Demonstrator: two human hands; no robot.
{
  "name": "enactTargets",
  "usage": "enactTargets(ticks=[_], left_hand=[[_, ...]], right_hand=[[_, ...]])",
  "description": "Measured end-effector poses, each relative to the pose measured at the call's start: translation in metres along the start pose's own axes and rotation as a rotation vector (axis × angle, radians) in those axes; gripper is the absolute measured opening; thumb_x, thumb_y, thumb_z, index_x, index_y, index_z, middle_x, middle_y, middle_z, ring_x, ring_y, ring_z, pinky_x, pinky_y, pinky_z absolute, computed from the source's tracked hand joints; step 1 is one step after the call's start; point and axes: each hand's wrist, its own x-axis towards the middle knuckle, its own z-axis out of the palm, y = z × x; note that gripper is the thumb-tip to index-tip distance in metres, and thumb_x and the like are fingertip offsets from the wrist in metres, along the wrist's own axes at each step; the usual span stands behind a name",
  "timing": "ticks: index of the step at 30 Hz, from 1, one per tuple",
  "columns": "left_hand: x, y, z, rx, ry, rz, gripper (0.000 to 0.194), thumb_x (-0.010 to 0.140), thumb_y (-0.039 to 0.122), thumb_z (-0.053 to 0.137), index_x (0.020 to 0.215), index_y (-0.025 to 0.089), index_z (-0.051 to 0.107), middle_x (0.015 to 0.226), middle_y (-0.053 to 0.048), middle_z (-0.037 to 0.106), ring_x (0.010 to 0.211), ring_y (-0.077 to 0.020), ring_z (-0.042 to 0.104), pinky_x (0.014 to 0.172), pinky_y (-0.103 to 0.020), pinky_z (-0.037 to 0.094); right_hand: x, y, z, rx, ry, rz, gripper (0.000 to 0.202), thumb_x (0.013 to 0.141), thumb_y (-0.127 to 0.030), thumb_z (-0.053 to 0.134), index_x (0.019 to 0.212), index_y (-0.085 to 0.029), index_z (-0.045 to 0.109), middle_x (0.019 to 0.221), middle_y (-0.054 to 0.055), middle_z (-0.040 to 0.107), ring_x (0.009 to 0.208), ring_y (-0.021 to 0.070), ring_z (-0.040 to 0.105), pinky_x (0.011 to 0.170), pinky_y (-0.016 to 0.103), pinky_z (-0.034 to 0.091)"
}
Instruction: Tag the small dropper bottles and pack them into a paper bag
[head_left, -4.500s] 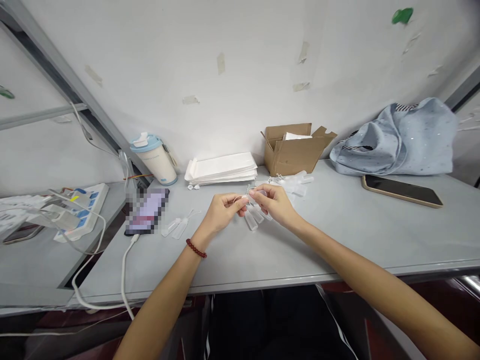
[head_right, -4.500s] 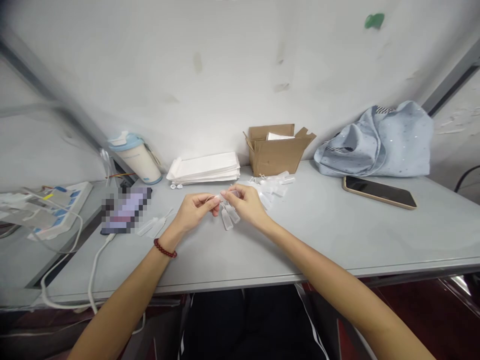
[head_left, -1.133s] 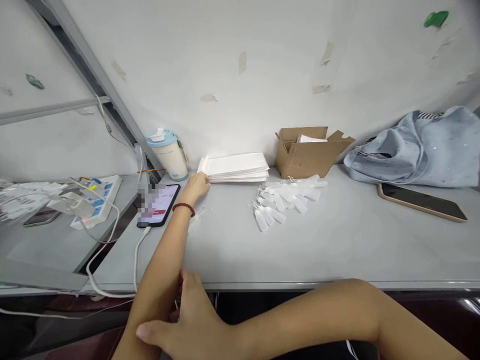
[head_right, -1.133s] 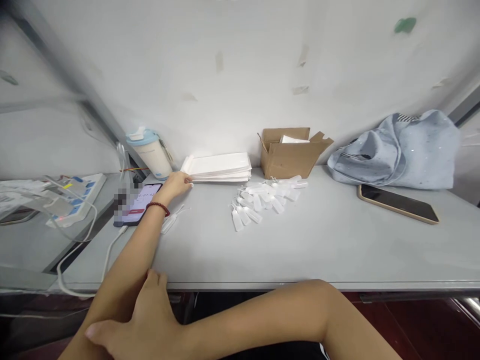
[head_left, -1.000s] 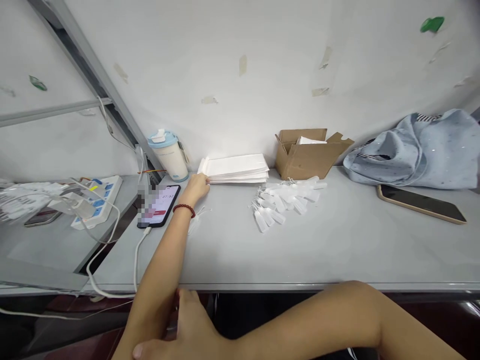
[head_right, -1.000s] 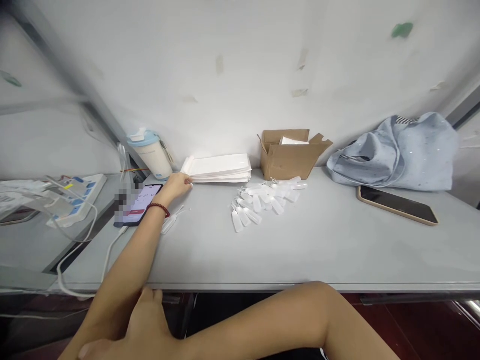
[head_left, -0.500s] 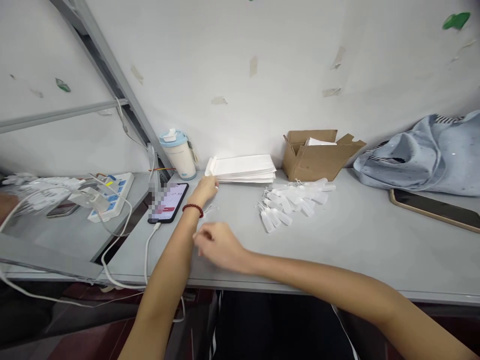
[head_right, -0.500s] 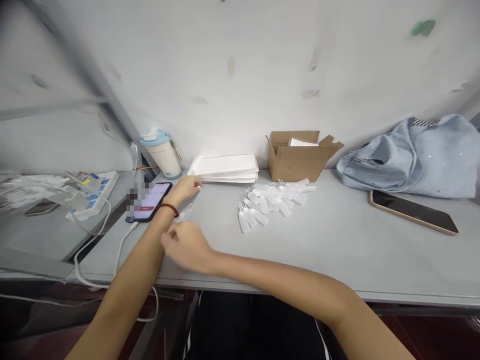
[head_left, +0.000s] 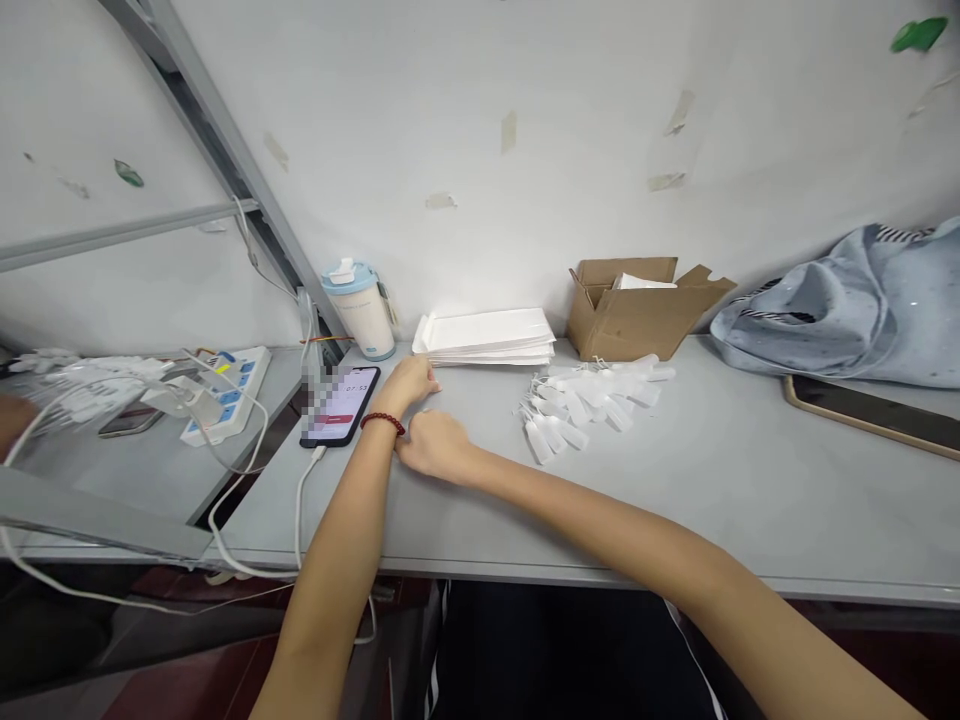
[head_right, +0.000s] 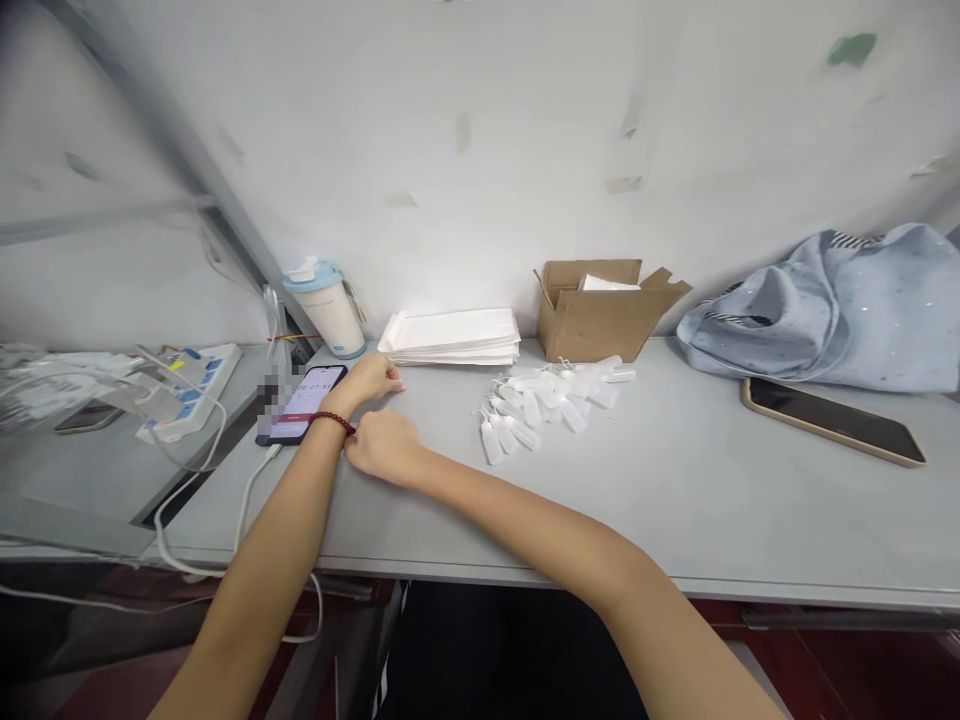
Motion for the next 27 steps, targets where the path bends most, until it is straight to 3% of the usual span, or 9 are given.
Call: enactTargets(ticks=[4, 7, 10, 14, 20, 27], left_hand=[[-0.007, 0.0, -0.004, -0.052, 0.034, -0.004, 0.03, 0.089, 0.031, 0.056, 0.113, 0.014, 0.057, 0.113, -0.009, 0.06, 0.096, -0.0206, 0.06, 0.081, -0.04, 0.052], [-0.011, 0.002, -0.009, -0.128, 0.11, 0.001, 0.02, 0.078, 0.031, 0.067, 0.077, 0.011, 0.066, 0.079, -0.008, 0.066, 0.078, -0.0204, 0.062, 0.069, -0.031, 0.049], [-0.015, 0.006, -0.015, -0.249, 0.176, 0.032, 0.03, 0.07, 0.032, 0.07, 0.048, 0.015, 0.057, 0.05, -0.003, 0.057, 0.063, -0.0189, 0.058, 0.057, -0.027, 0.041], [-0.023, 0.015, -0.021, -0.477, 0.173, 0.093, 0.038, 0.07, 0.043, 0.066, 0.046, 0.016, 0.053, 0.044, 0.0, 0.052, 0.051, -0.0138, 0.053, 0.051, -0.024, 0.038], [-0.036, 0.031, -0.026, -0.834, 0.061, 0.163, 0.038, 0.067, 0.05, 0.069, 0.068, 0.013, 0.063, 0.067, -0.006, 0.066, 0.062, -0.0147, 0.062, 0.06, -0.026, 0.049], [-0.048, 0.056, -0.016, -1.011, -0.099, 0.249, 0.034, 0.061, 0.04, 0.079, 0.069, 0.013, 0.06, 0.058, 0.0, 0.061, 0.052, -0.0102, 0.056, 0.053, -0.024, 0.048]], right_hand=[[0.001, 0.002, -0.003, 0.005, -0.046, 0.006, 0.021, 0.074, -0.028, 0.052, 0.071, -0.014, 0.067, 0.067, 0.013, 0.07, 0.065, 0.0262, 0.068, 0.057, 0.032, 0.049], [-0.009, 0.008, -0.008, 0.031, -0.081, -0.001, 0.018, 0.072, -0.024, 0.053, 0.059, -0.015, 0.062, 0.048, 0.007, 0.063, 0.047, 0.0204, 0.062, 0.049, 0.028, 0.046], [-0.024, 0.02, -0.012, 0.082, -0.097, -0.027, 0.025, 0.074, -0.022, 0.051, 0.05, -0.017, 0.054, 0.036, 0.003, 0.053, 0.038, 0.0162, 0.055, 0.044, 0.025, 0.043], [-0.045, 0.041, -0.018, 0.161, -0.071, -0.07, 0.028, 0.08, -0.023, 0.049, 0.053, -0.017, 0.051, 0.038, 0.0, 0.053, 0.036, 0.0115, 0.053, 0.043, 0.021, 0.04], [-0.069, 0.08, -0.047, 0.19, 0.214, -0.124, 0.021, 0.086, -0.035, 0.052, 0.074, -0.017, 0.05, 0.053, -0.002, 0.057, 0.047, 0.011, 0.056, 0.05, 0.022, 0.04], [-0.076, 0.144, -0.086, 0.094, 0.56, -0.182, 0.024, 0.082, -0.042, 0.057, 0.078, -0.02, 0.048, 0.068, 0.001, 0.06, 0.054, 0.0125, 0.054, 0.053, 0.026, 0.042]])
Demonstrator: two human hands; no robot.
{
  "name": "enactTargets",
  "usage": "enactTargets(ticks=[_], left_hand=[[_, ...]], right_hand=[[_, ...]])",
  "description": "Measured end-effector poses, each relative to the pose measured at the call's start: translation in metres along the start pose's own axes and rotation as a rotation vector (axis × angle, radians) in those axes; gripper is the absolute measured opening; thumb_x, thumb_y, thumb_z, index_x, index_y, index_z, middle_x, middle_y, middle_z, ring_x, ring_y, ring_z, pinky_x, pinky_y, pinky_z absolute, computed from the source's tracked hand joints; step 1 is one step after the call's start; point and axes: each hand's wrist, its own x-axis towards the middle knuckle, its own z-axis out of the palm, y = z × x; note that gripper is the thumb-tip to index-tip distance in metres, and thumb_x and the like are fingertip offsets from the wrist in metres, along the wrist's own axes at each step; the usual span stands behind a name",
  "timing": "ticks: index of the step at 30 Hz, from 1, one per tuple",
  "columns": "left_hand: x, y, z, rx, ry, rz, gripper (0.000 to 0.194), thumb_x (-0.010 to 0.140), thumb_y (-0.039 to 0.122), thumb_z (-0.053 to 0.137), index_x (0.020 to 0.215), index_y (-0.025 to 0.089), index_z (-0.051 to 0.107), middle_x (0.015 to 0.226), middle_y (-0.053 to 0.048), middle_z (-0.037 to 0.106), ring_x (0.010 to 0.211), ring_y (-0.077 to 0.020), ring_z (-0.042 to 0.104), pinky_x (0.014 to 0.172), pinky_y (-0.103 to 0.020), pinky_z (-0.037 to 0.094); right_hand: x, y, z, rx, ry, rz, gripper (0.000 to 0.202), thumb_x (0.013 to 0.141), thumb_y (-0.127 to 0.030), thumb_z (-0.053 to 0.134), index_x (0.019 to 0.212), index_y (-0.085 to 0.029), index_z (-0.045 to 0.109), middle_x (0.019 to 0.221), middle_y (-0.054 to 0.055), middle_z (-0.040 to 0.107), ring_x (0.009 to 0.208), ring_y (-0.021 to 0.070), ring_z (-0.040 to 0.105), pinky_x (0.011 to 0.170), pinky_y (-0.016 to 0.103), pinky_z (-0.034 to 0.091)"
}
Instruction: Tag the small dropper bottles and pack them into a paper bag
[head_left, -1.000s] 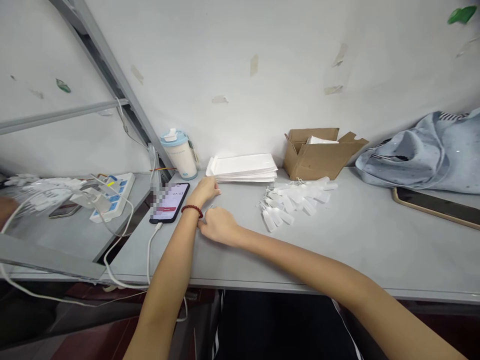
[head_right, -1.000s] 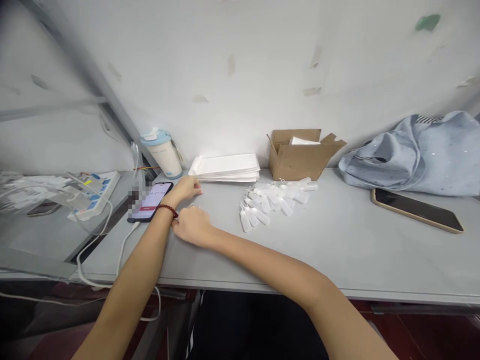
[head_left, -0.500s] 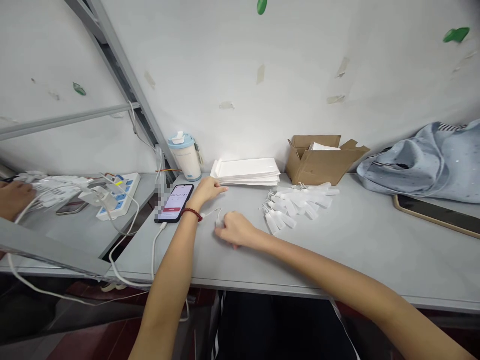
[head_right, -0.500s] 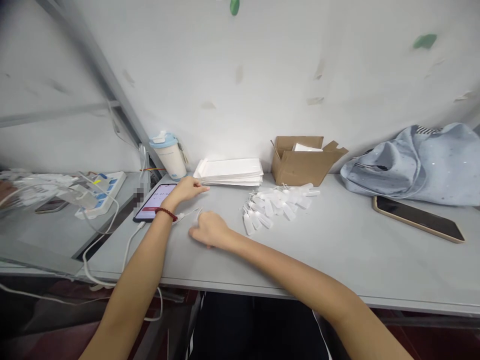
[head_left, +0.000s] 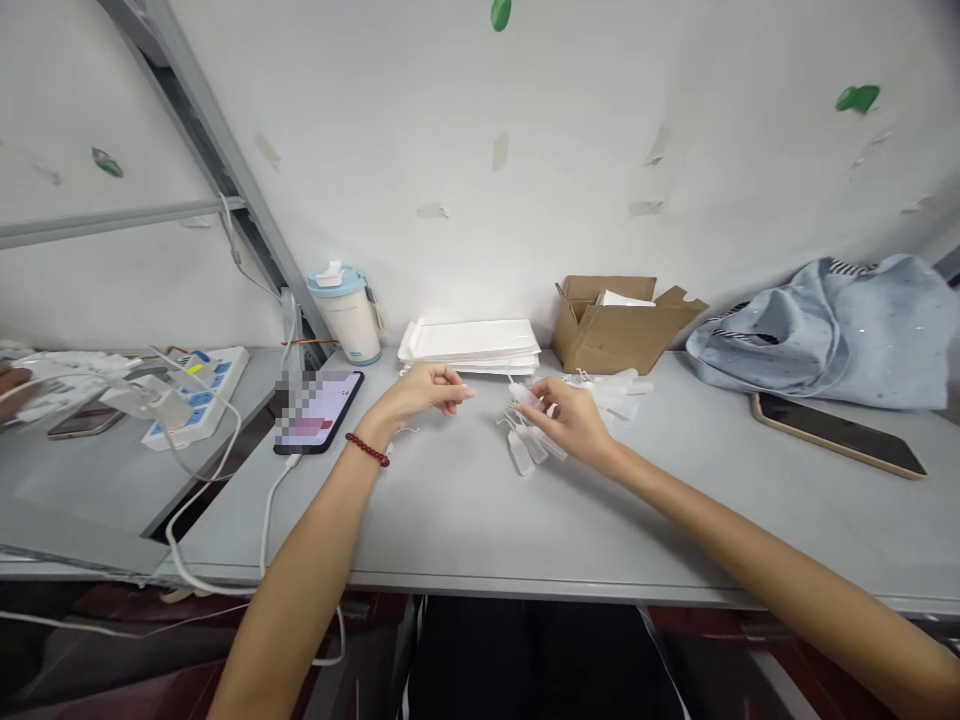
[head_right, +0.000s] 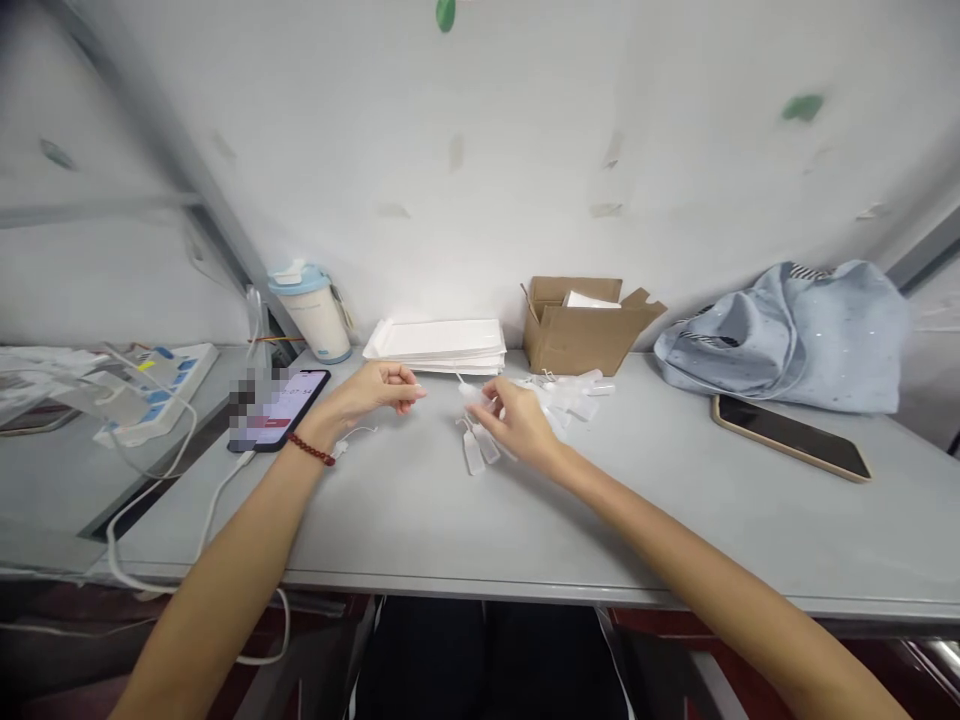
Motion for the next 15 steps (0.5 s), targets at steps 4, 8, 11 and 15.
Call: enactTargets(ticks=[4, 8, 11, 15], left_hand=[[-0.001, 0.004, 0.031, -0.041, -0.046, 0.025, 0.033, 0.061, 0.036, 0.08, 0.07, 0.016, 0.055, 0.056, 0.002, 0.059, 0.05, -0.0091, 0.054, 0.051, -0.022, 0.046], [-0.005, 0.008, 0.061, -0.113, -0.02, 0.099, 0.033, 0.061, 0.032, 0.08, 0.071, 0.016, 0.052, 0.052, 0.004, 0.057, 0.045, -0.0084, 0.053, 0.045, -0.02, 0.042], [-0.009, 0.01, 0.074, -0.178, 0.047, 0.108, 0.034, 0.059, 0.031, 0.08, 0.07, 0.016, 0.052, 0.053, 0.005, 0.056, 0.043, -0.0074, 0.051, 0.043, -0.02, 0.042], [-0.01, 0.011, 0.079, -0.18, 0.08, 0.103, 0.035, 0.056, 0.031, 0.081, 0.069, 0.015, 0.054, 0.054, 0.005, 0.056, 0.043, -0.0065, 0.05, 0.043, -0.02, 0.042]], right_hand=[[-0.011, 0.02, -0.008, -0.056, 0.131, -0.053, 0.026, 0.082, -0.045, 0.056, 0.081, -0.021, 0.047, 0.075, 0.005, 0.06, 0.057, 0.0141, 0.052, 0.054, 0.028, 0.042], [-0.02, 0.024, -0.008, -0.109, 0.164, -0.106, 0.022, 0.084, -0.041, 0.056, 0.083, -0.021, 0.046, 0.077, 0.005, 0.06, 0.059, 0.0146, 0.051, 0.054, 0.028, 0.041], [-0.023, 0.022, -0.004, -0.14, 0.148, -0.139, 0.018, 0.084, -0.038, 0.055, 0.084, -0.021, 0.047, 0.081, 0.006, 0.061, 0.063, 0.0153, 0.053, 0.056, 0.027, 0.042], [-0.025, 0.02, 0.001, -0.163, 0.132, -0.173, 0.015, 0.086, -0.035, 0.052, 0.086, -0.021, 0.048, 0.085, 0.007, 0.061, 0.068, 0.0168, 0.055, 0.059, 0.028, 0.043]])
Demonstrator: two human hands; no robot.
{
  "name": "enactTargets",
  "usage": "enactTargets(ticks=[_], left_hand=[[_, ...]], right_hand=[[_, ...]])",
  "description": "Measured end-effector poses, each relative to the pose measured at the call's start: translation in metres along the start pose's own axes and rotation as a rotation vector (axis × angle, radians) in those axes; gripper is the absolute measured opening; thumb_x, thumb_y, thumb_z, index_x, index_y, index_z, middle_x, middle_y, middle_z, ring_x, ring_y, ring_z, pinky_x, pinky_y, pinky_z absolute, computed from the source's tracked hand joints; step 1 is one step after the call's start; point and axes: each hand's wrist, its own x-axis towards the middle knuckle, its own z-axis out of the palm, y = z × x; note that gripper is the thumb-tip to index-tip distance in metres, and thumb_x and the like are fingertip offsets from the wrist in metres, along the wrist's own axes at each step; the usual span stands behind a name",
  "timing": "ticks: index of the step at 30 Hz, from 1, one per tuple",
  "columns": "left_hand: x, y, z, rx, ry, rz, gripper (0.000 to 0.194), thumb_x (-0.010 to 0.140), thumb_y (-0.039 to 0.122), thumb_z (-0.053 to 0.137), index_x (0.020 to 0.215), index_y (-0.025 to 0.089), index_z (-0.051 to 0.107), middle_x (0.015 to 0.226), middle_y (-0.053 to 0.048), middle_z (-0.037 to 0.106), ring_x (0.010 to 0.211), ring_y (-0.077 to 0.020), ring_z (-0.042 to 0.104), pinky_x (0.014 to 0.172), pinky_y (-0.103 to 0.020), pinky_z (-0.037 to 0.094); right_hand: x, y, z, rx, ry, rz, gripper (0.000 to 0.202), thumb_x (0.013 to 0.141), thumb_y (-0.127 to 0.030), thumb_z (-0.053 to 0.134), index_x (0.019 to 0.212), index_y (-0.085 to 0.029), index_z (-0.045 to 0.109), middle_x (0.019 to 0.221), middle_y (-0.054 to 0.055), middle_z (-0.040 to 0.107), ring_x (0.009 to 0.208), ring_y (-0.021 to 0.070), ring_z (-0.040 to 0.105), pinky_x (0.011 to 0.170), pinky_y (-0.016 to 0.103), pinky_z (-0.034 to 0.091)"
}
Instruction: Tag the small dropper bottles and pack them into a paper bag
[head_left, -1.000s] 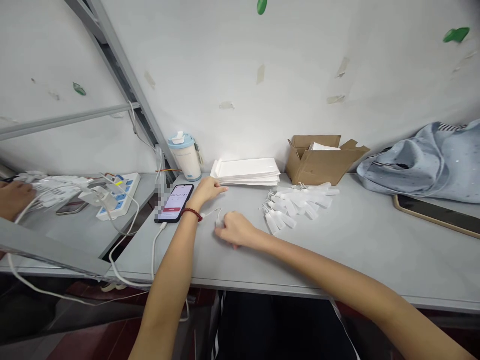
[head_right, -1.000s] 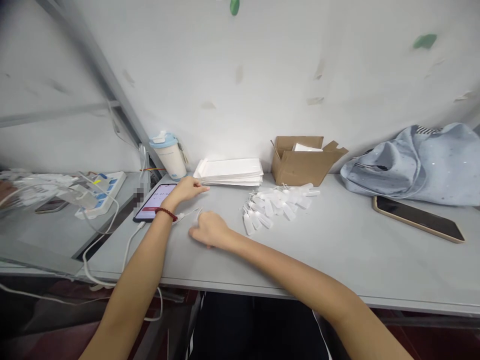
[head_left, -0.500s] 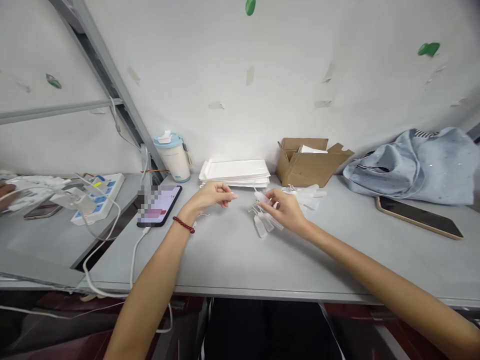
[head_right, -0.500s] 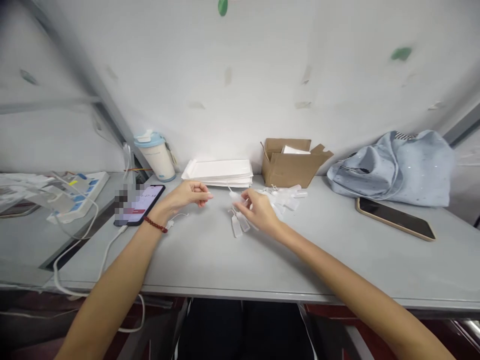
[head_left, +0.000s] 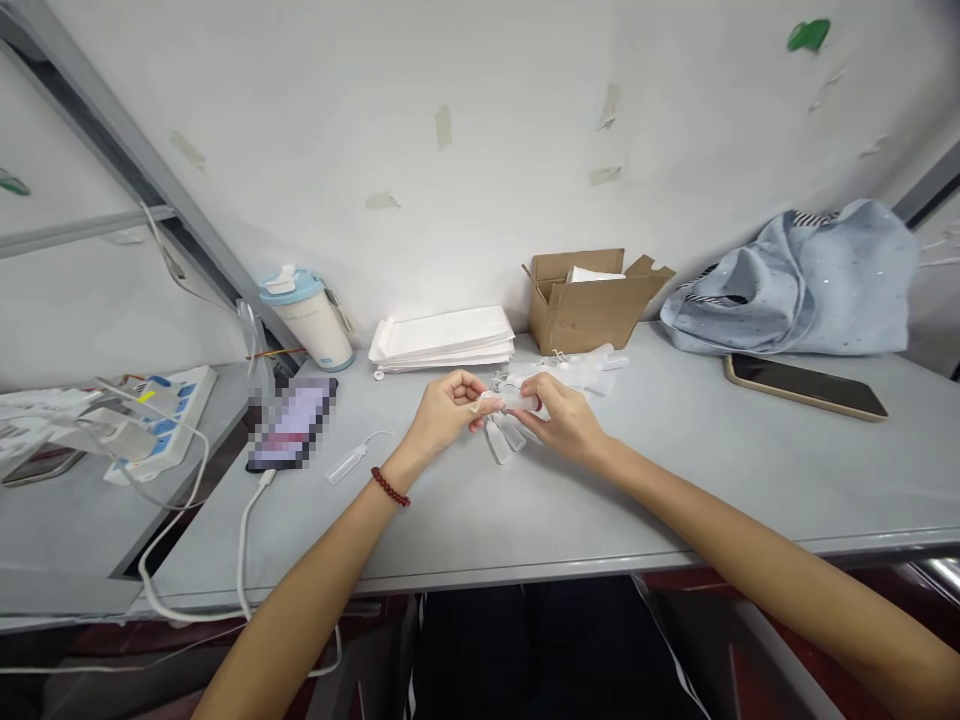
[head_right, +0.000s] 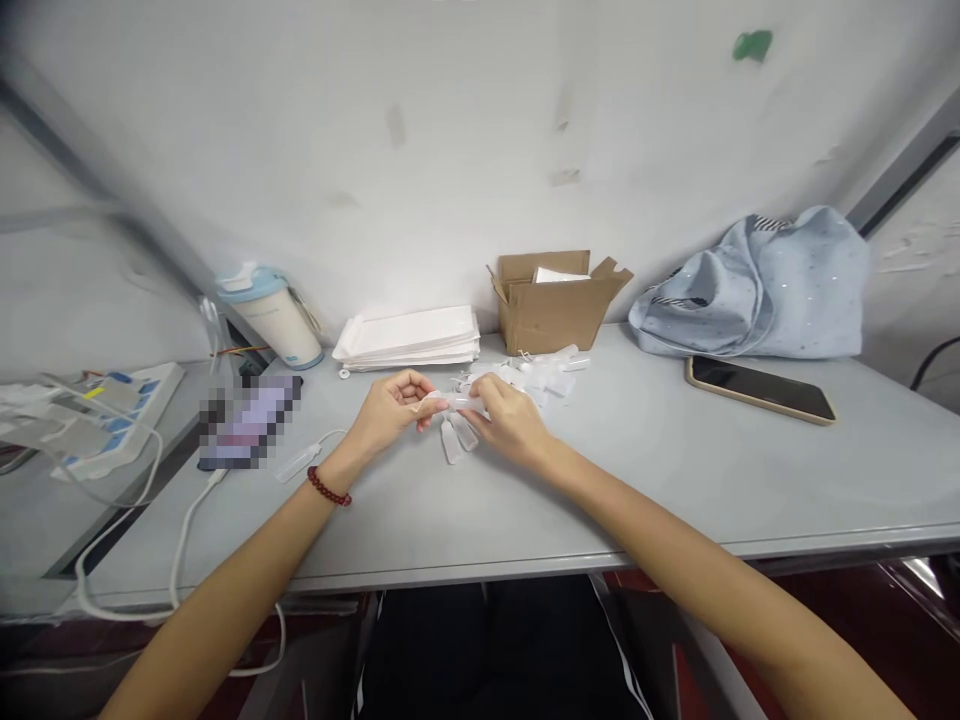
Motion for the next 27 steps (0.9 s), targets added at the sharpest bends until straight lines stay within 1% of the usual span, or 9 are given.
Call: enactTargets(ticks=[5, 8, 13, 18, 20, 23, 27], left_hand=[[0.001, -0.002, -0.001, 0.037, 0.026, 0.004, 0.034, 0.056, 0.031, 0.081, 0.068, 0.015, 0.054, 0.054, 0.005, 0.056, 0.042, -0.0055, 0.047, 0.041, -0.019, 0.04], [0.001, -0.001, 0.0, 0.056, 0.027, 0.012, 0.033, 0.057, 0.032, 0.08, 0.067, 0.015, 0.054, 0.054, 0.005, 0.056, 0.042, -0.0057, 0.047, 0.041, -0.019, 0.04], [0.0, -0.002, 0.001, 0.068, -0.012, -0.011, 0.032, 0.063, 0.035, 0.078, 0.066, 0.016, 0.052, 0.048, 0.005, 0.053, 0.04, -0.0069, 0.048, 0.041, -0.02, 0.04], [0.0, -0.007, 0.0, 0.019, -0.098, -0.043, 0.033, 0.066, 0.037, 0.075, 0.068, 0.016, 0.05, 0.049, 0.003, 0.058, 0.042, -0.0106, 0.055, 0.043, -0.022, 0.044], [0.0, -0.008, -0.001, 0.021, -0.117, -0.026, 0.033, 0.065, 0.035, 0.076, 0.068, 0.016, 0.049, 0.051, 0.003, 0.059, 0.044, -0.0109, 0.057, 0.045, -0.022, 0.045], [0.0, -0.012, 0.0, 0.044, -0.112, 0.035, 0.033, 0.064, 0.032, 0.077, 0.067, 0.017, 0.048, 0.055, 0.005, 0.058, 0.047, -0.0096, 0.057, 0.048, -0.022, 0.046], [0.0, -0.016, 0.001, 0.065, -0.082, 0.089, 0.031, 0.065, 0.034, 0.076, 0.068, 0.017, 0.05, 0.06, 0.005, 0.057, 0.053, -0.0099, 0.057, 0.05, -0.022, 0.047]], right_hand=[[-0.002, -0.002, 0.002, 0.003, 0.007, -0.023, 0.012, 0.087, -0.032, 0.051, 0.089, -0.021, 0.048, 0.09, 0.009, 0.061, 0.076, 0.0193, 0.058, 0.062, 0.029, 0.045], [-0.002, -0.002, 0.003, 0.006, 0.023, -0.012, 0.012, 0.087, -0.031, 0.052, 0.093, -0.021, 0.048, 0.091, 0.009, 0.061, 0.079, 0.0203, 0.059, 0.06, 0.029, 0.046], [-0.002, -0.001, 0.004, 0.029, 0.021, -0.025, 0.012, 0.087, -0.031, 0.053, 0.093, -0.021, 0.048, 0.09, 0.009, 0.061, 0.083, 0.0204, 0.06, 0.061, 0.029, 0.047], [-0.002, -0.002, 0.004, 0.055, -0.015, -0.059, 0.007, 0.088, -0.027, 0.048, 0.091, -0.022, 0.048, 0.093, 0.01, 0.063, 0.085, 0.0199, 0.061, 0.061, 0.029, 0.048], [-0.003, -0.002, 0.003, 0.059, -0.03, -0.065, 0.007, 0.088, -0.028, 0.048, 0.09, -0.021, 0.048, 0.09, 0.01, 0.063, 0.081, 0.0192, 0.061, 0.061, 0.029, 0.048], [-0.003, -0.002, 0.003, 0.063, -0.052, -0.069, 0.009, 0.088, -0.03, 0.047, 0.088, -0.02, 0.049, 0.083, 0.008, 0.064, 0.07, 0.0173, 0.06, 0.059, 0.028, 0.048], [-0.003, -0.004, 0.002, 0.066, -0.046, -0.055, 0.009, 0.088, -0.028, 0.049, 0.088, -0.019, 0.049, 0.08, 0.007, 0.065, 0.064, 0.0162, 0.059, 0.057, 0.028, 0.047]])
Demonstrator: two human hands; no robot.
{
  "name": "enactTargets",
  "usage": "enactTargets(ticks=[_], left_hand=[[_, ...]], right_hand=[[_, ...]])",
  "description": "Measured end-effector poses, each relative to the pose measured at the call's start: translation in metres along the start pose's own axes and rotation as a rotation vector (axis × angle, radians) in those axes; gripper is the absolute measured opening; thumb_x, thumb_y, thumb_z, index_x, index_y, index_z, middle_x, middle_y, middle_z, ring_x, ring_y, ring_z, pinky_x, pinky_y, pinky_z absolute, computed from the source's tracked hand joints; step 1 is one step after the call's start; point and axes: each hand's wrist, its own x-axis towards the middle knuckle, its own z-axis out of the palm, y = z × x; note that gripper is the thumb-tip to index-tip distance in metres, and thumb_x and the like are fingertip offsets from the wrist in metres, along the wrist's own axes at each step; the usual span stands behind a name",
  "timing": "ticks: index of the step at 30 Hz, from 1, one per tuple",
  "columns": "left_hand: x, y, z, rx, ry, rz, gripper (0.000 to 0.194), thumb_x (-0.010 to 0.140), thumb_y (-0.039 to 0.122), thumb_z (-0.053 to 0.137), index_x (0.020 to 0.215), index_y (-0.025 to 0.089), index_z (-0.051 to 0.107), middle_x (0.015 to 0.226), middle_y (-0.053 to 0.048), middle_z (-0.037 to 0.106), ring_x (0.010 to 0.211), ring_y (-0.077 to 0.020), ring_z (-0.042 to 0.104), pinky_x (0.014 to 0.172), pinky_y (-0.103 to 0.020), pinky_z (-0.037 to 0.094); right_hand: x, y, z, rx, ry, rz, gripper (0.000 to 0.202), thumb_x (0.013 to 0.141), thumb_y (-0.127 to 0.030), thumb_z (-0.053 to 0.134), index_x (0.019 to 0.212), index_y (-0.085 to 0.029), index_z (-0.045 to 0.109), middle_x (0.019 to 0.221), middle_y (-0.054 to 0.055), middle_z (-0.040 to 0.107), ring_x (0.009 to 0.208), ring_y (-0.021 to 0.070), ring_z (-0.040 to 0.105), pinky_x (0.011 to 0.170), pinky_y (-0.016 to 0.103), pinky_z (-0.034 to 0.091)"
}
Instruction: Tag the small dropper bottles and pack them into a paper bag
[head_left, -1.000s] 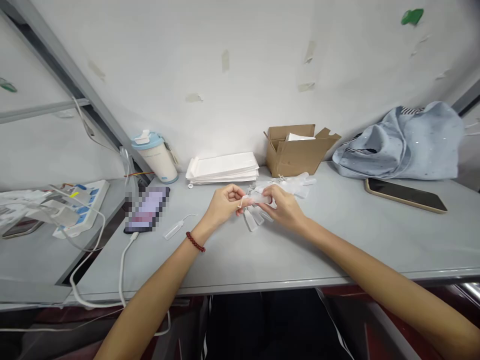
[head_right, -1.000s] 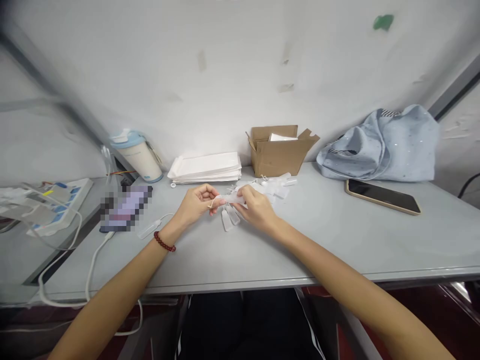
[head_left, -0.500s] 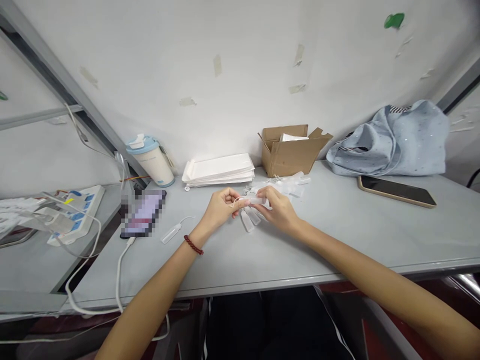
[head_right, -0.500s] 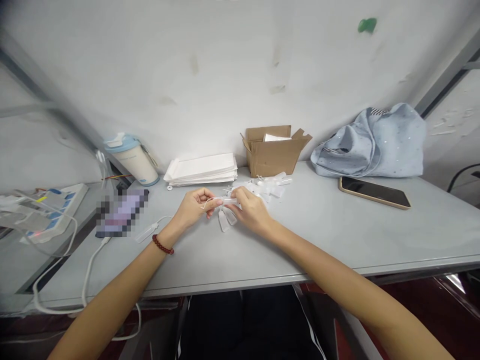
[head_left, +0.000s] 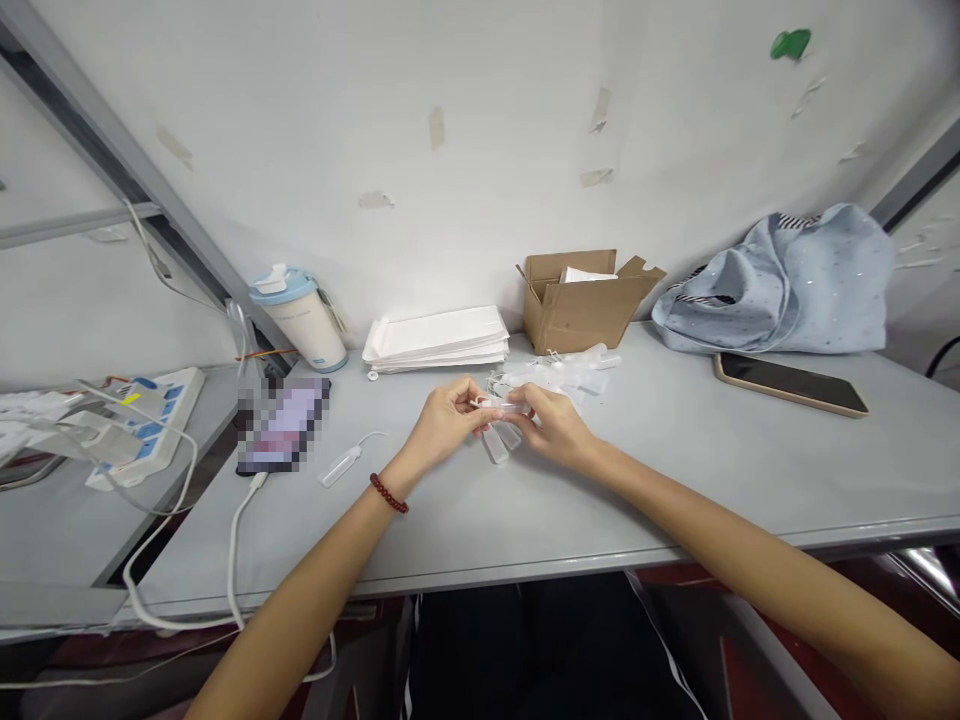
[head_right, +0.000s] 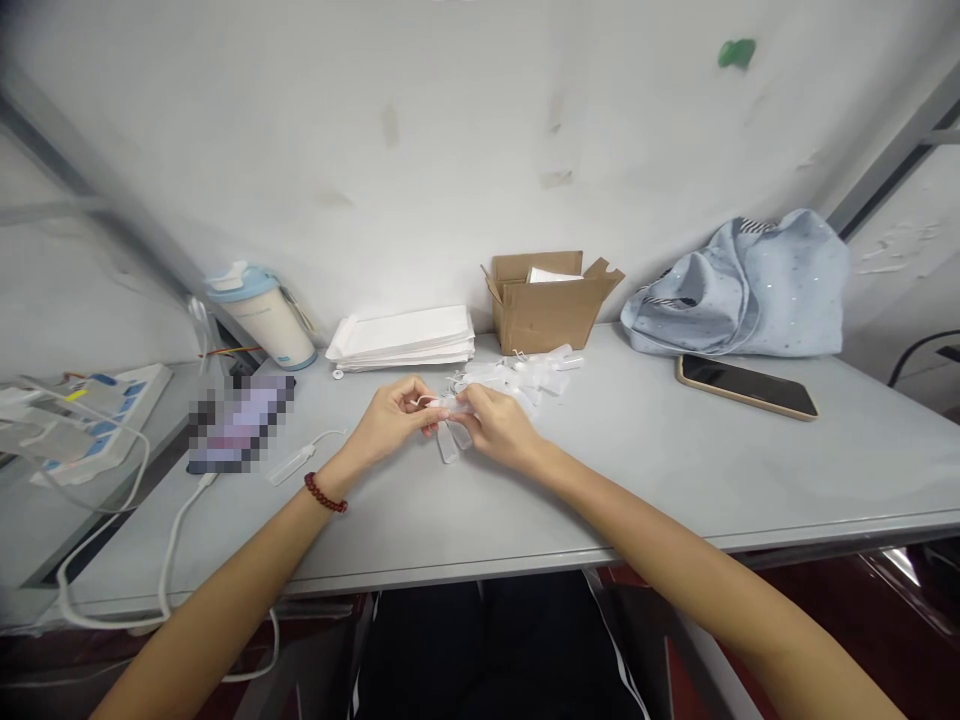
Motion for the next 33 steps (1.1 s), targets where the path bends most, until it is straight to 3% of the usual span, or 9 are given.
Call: enactTargets(ticks=[6, 11, 14, 19, 24, 33], left_hand=[[0.001, 0.01, -0.002, -0.021, -0.012, -0.097, 0.031, 0.074, 0.044, 0.068, 0.074, 0.014, 0.059, 0.06, 0.0, 0.062, 0.054, -0.0121, 0.06, 0.055, -0.024, 0.051], [-0.001, 0.011, 0.0, -0.002, -0.078, -0.185, 0.044, 0.081, 0.052, 0.056, 0.064, 0.011, 0.059, 0.054, -0.003, 0.058, 0.044, -0.0102, 0.054, 0.045, -0.022, 0.045], [-0.001, 0.01, 0.0, 0.001, -0.089, -0.176, 0.041, 0.081, 0.048, 0.058, 0.063, 0.011, 0.06, 0.053, -0.001, 0.056, 0.043, -0.0084, 0.05, 0.044, -0.021, 0.042], [-0.001, 0.013, -0.001, -0.015, -0.053, -0.119, 0.026, 0.069, 0.036, 0.072, 0.073, 0.011, 0.064, 0.056, 0.001, 0.057, 0.048, -0.0083, 0.051, 0.051, -0.022, 0.045], [-0.001, 0.015, -0.001, -0.054, -0.026, -0.101, 0.031, 0.062, 0.031, 0.077, 0.082, 0.01, 0.067, 0.068, -0.002, 0.064, 0.053, -0.009, 0.052, 0.055, -0.025, 0.048], [-0.001, 0.016, -0.004, -0.101, -0.072, -0.161, 0.03, 0.073, 0.04, 0.068, 0.067, 0.01, 0.066, 0.062, -0.002, 0.062, 0.053, -0.011, 0.056, 0.051, -0.024, 0.047]], right_hand=[[0.0, -0.006, 0.001, -0.003, 0.053, 0.011, 0.009, 0.087, -0.028, 0.053, 0.09, -0.02, 0.05, 0.084, 0.008, 0.067, 0.066, 0.0168, 0.061, 0.059, 0.028, 0.048], [0.0, -0.005, 0.003, -0.003, 0.1, -0.01, 0.008, 0.088, -0.028, 0.051, 0.092, -0.02, 0.05, 0.085, 0.008, 0.068, 0.069, 0.0182, 0.062, 0.059, 0.029, 0.049], [0.0, -0.004, 0.003, 0.0, 0.112, -0.031, 0.007, 0.088, -0.027, 0.052, 0.09, -0.02, 0.05, 0.084, 0.008, 0.068, 0.067, 0.018, 0.062, 0.058, 0.029, 0.049], [0.0, -0.004, 0.001, 0.005, 0.126, -0.04, 0.008, 0.086, -0.026, 0.055, 0.088, -0.02, 0.05, 0.08, 0.006, 0.068, 0.062, 0.0166, 0.061, 0.055, 0.027, 0.048], [0.001, -0.005, 0.002, 0.002, 0.156, -0.033, 0.008, 0.086, -0.025, 0.055, 0.089, -0.02, 0.05, 0.079, 0.005, 0.069, 0.06, 0.0159, 0.061, 0.054, 0.027, 0.047], [0.001, -0.005, 0.003, 0.002, 0.165, -0.04, 0.008, 0.086, -0.024, 0.055, 0.092, -0.02, 0.052, 0.081, 0.006, 0.068, 0.062, 0.0162, 0.062, 0.055, 0.027, 0.047]])
